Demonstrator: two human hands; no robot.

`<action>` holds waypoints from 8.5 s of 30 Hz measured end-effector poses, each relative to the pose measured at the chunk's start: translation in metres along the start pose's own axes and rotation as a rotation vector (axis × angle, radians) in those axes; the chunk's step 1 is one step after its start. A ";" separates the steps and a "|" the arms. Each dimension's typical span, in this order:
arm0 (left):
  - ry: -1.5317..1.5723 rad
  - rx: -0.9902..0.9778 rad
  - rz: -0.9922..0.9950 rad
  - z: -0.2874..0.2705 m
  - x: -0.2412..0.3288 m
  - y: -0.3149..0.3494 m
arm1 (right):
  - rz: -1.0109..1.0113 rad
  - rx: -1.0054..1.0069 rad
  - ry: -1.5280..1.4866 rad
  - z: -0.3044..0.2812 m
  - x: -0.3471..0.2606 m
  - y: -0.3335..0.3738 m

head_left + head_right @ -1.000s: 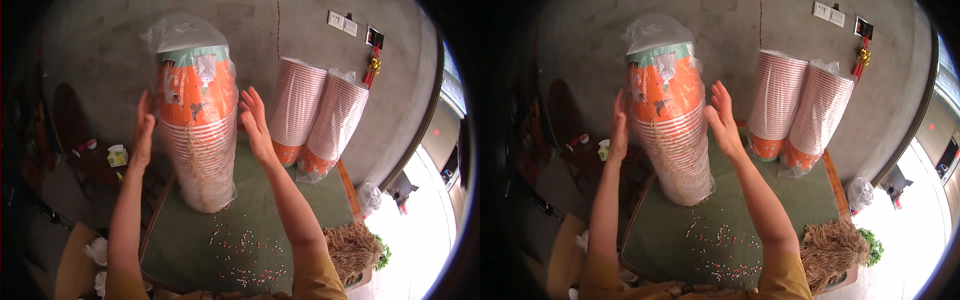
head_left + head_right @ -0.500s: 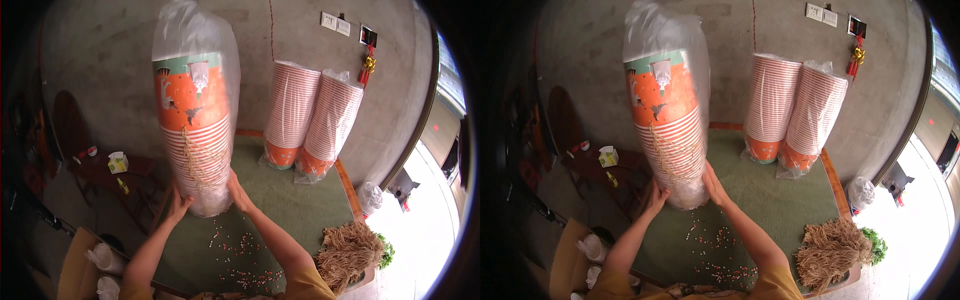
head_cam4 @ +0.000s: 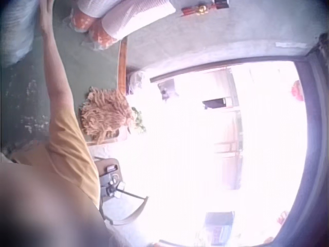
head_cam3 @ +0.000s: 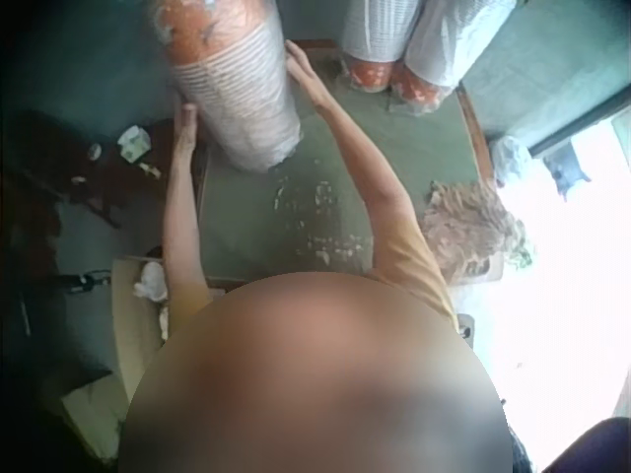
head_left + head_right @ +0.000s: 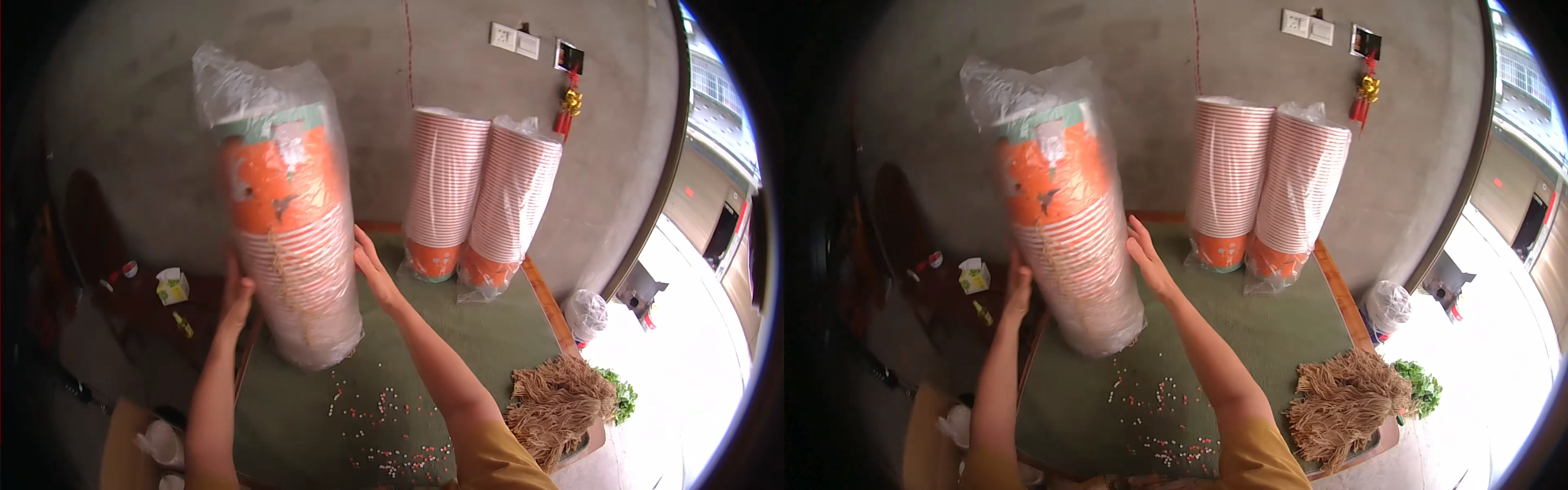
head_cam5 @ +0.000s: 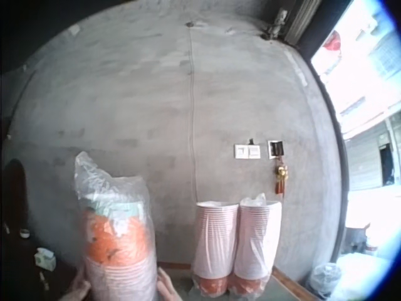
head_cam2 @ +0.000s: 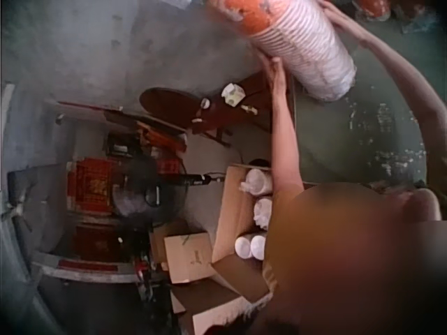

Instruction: Packaging stacks of paper cups into plastic bags and threading small beads onto a wire.

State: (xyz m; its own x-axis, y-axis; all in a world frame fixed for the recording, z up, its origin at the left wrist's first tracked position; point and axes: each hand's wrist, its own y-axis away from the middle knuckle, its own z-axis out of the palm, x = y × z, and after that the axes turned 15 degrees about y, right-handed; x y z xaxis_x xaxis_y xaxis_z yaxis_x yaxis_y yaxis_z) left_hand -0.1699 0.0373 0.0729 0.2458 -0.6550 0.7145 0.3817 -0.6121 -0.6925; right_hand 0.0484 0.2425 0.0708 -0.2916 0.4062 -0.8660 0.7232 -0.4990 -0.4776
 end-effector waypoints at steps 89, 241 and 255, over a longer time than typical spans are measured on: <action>-1.246 -0.229 0.587 0.199 0.028 0.148 | 0.277 0.195 0.814 -0.051 -0.042 0.253; 0.818 0.178 -1.248 0.218 0.031 0.208 | 0.282 -0.337 1.235 0.098 -0.131 0.380; -0.384 -0.166 -0.568 0.224 0.048 0.284 | 0.518 -0.035 0.286 0.080 -0.042 0.287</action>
State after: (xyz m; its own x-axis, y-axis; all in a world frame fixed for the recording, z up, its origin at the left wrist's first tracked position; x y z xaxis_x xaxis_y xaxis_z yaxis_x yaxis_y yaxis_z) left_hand 0.1499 -0.0686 -0.0673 0.3575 -0.0303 0.9334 0.4104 -0.8927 -0.1862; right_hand 0.2181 0.0208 -0.0417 0.2814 0.3089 -0.9085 0.7479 -0.6638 0.0059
